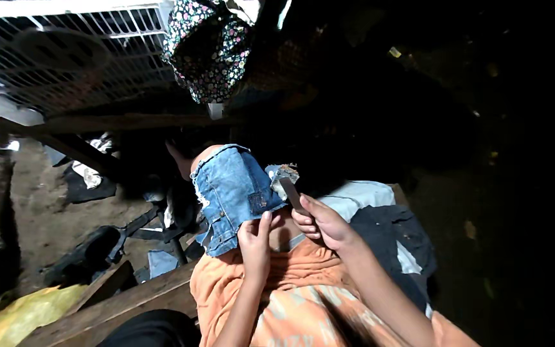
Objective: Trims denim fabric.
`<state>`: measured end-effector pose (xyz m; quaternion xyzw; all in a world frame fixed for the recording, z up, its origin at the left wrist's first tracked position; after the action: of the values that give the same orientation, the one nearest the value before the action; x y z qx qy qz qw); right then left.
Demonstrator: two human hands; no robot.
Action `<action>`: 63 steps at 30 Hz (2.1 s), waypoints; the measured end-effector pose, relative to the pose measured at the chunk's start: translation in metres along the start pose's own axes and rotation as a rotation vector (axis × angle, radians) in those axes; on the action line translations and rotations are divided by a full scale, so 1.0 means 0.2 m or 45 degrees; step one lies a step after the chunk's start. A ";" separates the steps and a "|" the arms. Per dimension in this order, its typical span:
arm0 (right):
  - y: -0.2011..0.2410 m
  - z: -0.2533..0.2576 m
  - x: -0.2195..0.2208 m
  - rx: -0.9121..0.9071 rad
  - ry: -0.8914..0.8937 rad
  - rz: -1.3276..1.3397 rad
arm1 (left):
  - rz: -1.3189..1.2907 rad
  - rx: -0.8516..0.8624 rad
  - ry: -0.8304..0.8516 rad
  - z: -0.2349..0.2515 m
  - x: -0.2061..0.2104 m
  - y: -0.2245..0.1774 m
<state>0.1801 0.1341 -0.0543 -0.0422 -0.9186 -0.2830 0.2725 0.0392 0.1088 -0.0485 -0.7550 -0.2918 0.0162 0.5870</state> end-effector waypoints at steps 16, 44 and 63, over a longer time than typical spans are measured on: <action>0.06 -0.11 0.29 -0.886 -0.591 -1.626 | -0.395 -0.266 -0.090 -0.06 -0.01 0.04; 0.11 -0.05 0.25 -0.704 -0.373 -1.660 | -0.510 -0.284 -0.119 -0.05 -0.01 0.06; 0.18 -0.08 0.19 -0.799 -0.616 -1.469 | -0.216 -0.038 -0.167 0.01 0.06 0.02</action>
<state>0.1633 0.1530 -0.0048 0.3139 -0.7041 -0.6169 -0.1585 0.0496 0.1160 -0.0495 -0.7336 -0.3925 0.0115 0.5546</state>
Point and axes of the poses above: each hand's wrist, its own z-axis towards the middle knuckle, its own x-axis out of the palm, y = z × x, the point moved 8 cm from there along z, towards the middle knuckle, and after that the axes turned 9 degrees about x, right-handed, at the moved point
